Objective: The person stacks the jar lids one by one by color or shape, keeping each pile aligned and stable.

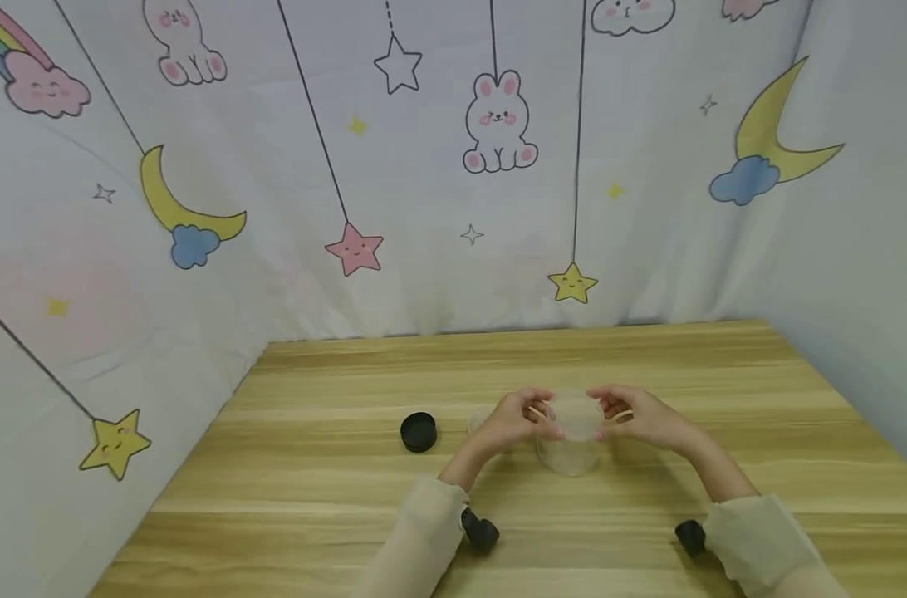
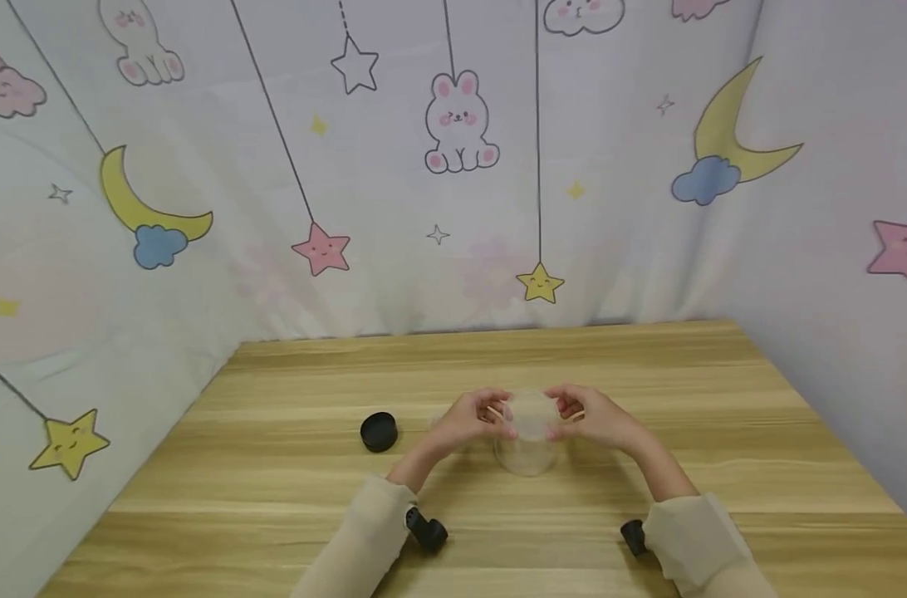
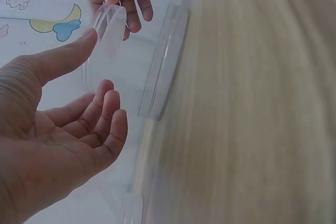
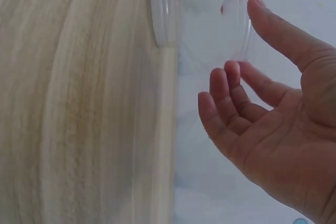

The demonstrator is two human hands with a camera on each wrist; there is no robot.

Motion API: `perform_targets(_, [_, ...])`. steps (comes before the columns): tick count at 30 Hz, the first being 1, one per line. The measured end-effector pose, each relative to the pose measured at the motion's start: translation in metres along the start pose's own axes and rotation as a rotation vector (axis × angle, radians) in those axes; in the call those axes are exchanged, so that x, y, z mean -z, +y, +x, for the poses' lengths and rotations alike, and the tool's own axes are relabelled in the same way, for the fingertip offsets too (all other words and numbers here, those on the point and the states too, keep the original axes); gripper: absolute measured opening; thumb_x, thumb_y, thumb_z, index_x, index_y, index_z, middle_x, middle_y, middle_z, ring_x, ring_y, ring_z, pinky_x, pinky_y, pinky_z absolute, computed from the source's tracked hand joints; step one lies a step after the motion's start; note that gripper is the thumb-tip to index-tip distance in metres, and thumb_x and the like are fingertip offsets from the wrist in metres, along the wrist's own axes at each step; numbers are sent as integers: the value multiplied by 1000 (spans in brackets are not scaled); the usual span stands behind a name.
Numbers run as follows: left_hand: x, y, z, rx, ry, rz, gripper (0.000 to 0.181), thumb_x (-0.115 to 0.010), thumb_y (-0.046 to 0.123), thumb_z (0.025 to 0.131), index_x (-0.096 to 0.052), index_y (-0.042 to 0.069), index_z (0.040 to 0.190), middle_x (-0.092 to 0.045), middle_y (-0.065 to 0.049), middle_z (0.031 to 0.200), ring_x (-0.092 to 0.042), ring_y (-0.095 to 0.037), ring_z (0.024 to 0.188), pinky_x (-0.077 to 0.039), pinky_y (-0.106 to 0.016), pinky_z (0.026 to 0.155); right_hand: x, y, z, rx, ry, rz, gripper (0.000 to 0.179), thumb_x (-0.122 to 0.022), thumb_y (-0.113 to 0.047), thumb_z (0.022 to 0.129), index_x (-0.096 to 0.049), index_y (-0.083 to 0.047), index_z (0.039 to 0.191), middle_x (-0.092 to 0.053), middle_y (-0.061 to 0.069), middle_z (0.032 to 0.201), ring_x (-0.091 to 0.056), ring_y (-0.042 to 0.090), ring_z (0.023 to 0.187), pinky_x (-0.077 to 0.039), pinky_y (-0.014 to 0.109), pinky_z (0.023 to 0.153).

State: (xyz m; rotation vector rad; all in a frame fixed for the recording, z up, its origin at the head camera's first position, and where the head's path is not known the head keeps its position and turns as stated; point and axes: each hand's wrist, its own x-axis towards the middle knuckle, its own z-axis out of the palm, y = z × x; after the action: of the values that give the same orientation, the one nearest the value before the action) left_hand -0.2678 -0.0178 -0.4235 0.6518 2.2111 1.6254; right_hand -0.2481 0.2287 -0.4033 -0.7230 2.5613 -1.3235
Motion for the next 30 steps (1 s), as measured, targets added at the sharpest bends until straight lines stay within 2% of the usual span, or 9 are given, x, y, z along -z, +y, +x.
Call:
perform_targets(6, [0, -5, -3, 28, 2, 54, 53, -79, 7, 79, -58, -3, 126, -60, -9, 102, -55, -8, 79, -47, -19, 66, -4, 5, 0, -9, -50, 1, 64, -79, -18, 82, -49, 14, 129, -57, 26, 118, -54, 26, 106, -52, 47, 90])
perform_targets(15, [0, -11, -6, 84, -7, 75, 52, -80, 6, 77, -59, -2, 124, -54, -2, 97, -48, -11, 81, -43, -18, 71, -12, 9, 3, -61, -88, 5, 66, -79, -19, 82, -48, 12, 131, -51, 31, 130, -50, 45, 119, -47, 56, 96])
perform_targets(21, [-4, -14, -4, 71, 3, 103, 51, -81, 4, 74, -61, -4, 120, -54, -4, 91, -44, -12, 82, -39, -18, 71, -13, 11, 1, -62, -133, 26, 67, -78, -19, 83, -45, 14, 131, -48, 36, 135, -43, 55, 127, -41, 62, 101])
perform_targets(25, [-7, -15, -3, 48, 0, 127, 50, -82, 2, 72, -62, -5, 117, -56, -7, 89, -44, -11, 80, -38, -18, 69, -14, 13, 1, -49, -144, 32, 66, -78, -15, 82, -45, 15, 130, -53, 32, 129, -52, 46, 119, -46, 57, 97])
perform_targets(28, [-7, -17, -3, 16, -12, 157, 50, -85, 8, 72, -61, -4, 115, -56, -4, 87, -46, -9, 79, -40, -18, 70, -14, 15, 1, -45, -140, 30, 66, -79, -14, 81, -45, 15, 130, -58, 26, 120, -55, 30, 110, -47, 45, 91])
perform_targets(30, [-6, -17, -4, 8, -20, 172, 51, -85, 10, 72, -61, -4, 115, -55, -1, 86, -46, -8, 79, -41, -18, 70, -14, 16, 2, -45, -142, 33, 66, -79, -13, 80, -45, 14, 130, -58, 23, 118, -53, 25, 108, -46, 40, 89])
